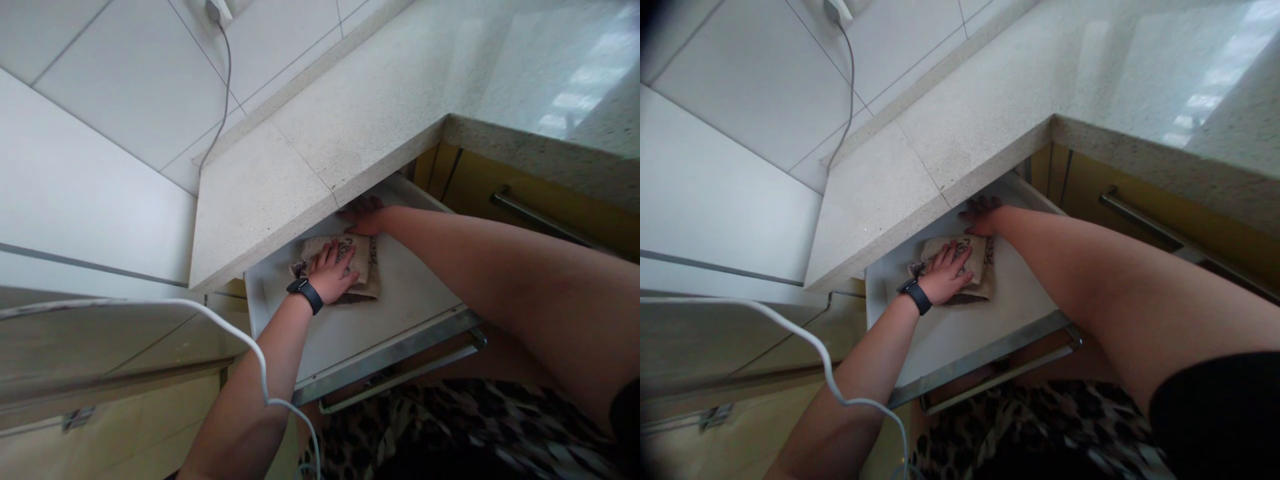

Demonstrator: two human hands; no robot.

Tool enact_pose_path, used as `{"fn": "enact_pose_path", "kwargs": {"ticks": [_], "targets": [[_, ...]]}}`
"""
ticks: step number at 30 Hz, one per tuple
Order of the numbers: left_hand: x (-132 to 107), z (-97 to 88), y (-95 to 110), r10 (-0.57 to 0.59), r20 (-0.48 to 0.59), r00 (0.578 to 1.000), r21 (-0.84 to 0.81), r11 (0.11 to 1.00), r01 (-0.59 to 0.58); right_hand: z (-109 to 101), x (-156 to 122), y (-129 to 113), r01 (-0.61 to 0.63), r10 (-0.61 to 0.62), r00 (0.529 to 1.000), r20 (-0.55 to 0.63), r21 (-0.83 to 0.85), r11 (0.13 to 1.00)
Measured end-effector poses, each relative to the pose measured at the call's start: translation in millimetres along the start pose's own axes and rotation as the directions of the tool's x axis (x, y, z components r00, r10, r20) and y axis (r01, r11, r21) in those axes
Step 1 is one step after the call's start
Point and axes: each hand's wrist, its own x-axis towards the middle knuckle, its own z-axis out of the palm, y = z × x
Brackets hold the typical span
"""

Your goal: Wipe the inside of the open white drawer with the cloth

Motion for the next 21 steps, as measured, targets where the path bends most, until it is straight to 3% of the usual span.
{"fn": "enact_pose_path", "kwargs": {"ticks": [21], "targets": [[-0.3,-2.8,2.3,-0.005,0.016,1.000,-0.005,1.000,0.005,4.8,5.3,4.7,0.034,-0.033,0.999,-0.026,0.017,0.999]]}}
